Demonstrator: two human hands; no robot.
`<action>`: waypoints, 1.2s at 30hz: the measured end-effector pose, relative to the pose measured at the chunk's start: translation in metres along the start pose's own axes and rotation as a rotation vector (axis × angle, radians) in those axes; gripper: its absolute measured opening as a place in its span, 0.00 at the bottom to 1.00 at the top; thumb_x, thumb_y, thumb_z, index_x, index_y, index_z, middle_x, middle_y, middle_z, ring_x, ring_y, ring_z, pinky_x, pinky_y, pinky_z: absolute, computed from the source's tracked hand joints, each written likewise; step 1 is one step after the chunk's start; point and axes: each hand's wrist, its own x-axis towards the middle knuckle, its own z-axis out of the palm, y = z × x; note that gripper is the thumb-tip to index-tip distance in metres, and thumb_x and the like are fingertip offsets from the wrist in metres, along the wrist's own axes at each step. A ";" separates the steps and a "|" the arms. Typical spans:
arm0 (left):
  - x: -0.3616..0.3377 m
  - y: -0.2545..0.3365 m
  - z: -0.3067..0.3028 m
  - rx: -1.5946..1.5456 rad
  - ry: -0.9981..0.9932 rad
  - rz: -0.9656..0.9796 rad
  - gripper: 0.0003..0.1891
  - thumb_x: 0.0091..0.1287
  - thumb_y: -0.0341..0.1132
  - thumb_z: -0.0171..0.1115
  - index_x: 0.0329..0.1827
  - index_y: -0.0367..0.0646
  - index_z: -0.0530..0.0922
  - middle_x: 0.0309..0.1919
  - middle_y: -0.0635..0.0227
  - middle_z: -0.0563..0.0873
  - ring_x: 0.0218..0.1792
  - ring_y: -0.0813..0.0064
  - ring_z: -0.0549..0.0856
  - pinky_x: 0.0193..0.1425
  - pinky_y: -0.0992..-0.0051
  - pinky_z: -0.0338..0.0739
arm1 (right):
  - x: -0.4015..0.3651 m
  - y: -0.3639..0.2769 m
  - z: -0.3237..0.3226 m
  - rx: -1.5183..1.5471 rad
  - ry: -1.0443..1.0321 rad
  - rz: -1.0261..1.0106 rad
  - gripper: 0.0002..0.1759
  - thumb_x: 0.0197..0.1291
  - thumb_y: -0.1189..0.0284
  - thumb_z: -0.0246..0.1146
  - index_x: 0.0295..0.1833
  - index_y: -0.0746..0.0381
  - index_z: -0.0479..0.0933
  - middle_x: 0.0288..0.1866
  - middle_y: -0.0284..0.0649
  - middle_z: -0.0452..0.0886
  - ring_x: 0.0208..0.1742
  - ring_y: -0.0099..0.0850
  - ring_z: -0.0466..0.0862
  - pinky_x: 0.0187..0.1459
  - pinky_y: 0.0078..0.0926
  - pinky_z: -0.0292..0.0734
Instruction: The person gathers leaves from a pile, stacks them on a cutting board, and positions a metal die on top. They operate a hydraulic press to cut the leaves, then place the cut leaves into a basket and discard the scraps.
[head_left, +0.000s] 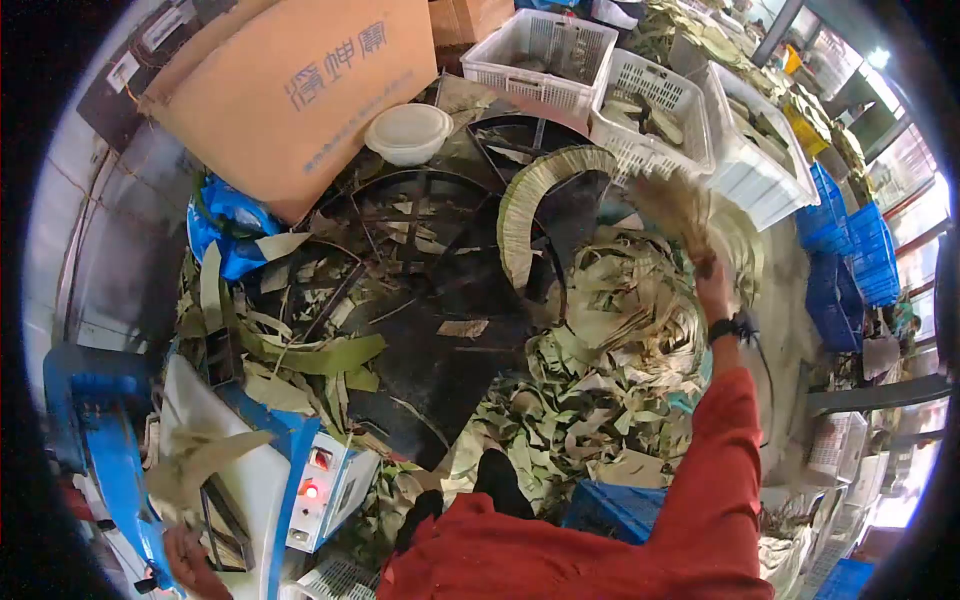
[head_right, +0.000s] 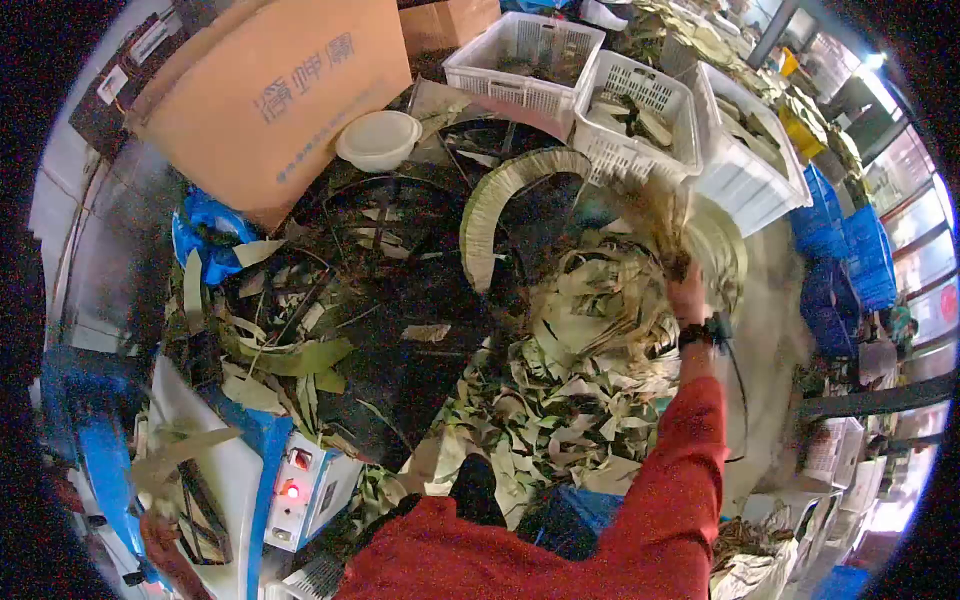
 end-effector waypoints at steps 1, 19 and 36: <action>-0.009 0.014 0.011 -0.034 -0.076 -0.004 0.17 0.64 0.34 0.58 0.54 0.36 0.73 0.42 0.62 0.79 0.44 0.70 0.79 0.48 0.74 0.74 | -0.022 0.001 -0.001 -0.006 -0.077 0.074 0.27 0.57 0.66 0.62 0.60 0.65 0.66 0.44 0.54 0.80 0.44 0.44 0.80 0.46 0.38 0.73; -0.187 0.234 0.217 -1.429 -1.452 -0.633 0.32 0.69 0.53 0.52 0.69 0.42 0.60 0.62 0.65 0.70 0.62 0.66 0.71 0.64 0.62 0.67 | -0.173 -0.359 -0.101 1.060 -1.457 -0.101 0.32 0.62 0.62 0.61 0.69 0.55 0.60 0.50 0.42 0.77 0.45 0.31 0.78 0.42 0.29 0.77; -0.117 -0.045 0.065 -1.058 -0.353 -0.605 0.20 0.69 0.42 0.54 0.56 0.36 0.73 0.48 0.60 0.81 0.48 0.67 0.81 0.54 0.70 0.75 | -0.037 -0.269 0.007 0.388 -0.528 -0.428 0.23 0.59 0.74 0.56 0.61 0.66 0.70 0.54 0.52 0.77 0.56 0.40 0.78 0.56 0.32 0.72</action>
